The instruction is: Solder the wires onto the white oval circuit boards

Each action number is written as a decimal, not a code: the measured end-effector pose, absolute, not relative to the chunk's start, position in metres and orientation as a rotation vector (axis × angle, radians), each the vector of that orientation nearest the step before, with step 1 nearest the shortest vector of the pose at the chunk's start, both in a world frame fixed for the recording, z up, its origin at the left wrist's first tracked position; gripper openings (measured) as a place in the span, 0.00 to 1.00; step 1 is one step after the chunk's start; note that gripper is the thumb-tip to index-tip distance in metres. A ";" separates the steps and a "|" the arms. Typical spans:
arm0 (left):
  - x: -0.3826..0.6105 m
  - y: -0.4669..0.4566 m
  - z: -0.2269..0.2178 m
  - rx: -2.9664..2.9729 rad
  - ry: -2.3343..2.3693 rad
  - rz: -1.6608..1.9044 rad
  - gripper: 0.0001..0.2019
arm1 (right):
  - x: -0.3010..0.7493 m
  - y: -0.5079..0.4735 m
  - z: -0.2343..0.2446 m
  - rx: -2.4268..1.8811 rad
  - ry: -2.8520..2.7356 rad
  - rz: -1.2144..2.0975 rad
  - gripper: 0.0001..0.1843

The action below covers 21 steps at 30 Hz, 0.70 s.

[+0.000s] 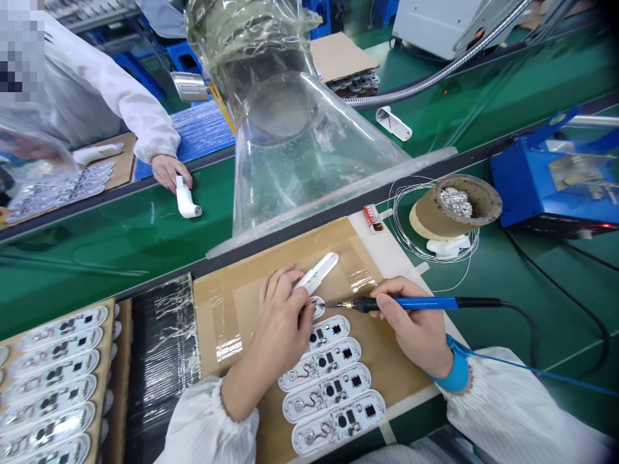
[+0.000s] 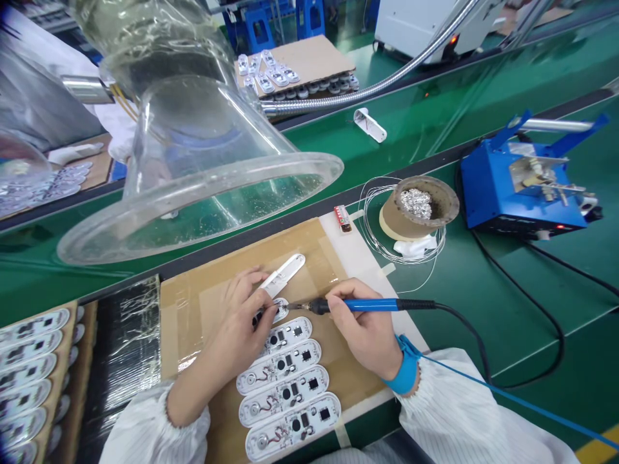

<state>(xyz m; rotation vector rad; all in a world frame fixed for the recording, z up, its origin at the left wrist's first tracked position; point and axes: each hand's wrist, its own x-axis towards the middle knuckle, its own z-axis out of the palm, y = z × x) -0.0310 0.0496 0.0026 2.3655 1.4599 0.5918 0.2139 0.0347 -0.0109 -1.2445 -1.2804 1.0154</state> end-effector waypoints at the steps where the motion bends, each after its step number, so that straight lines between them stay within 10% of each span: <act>1: -0.031 0.050 0.003 2.369 1.461 0.592 0.08 | 0.214 0.035 -0.011 -1.242 -1.280 1.018 0.09; 21: -0.030 0.050 0.003 2.358 1.469 0.615 0.09 | 0.218 0.034 -0.015 -1.262 -1.256 0.972 0.10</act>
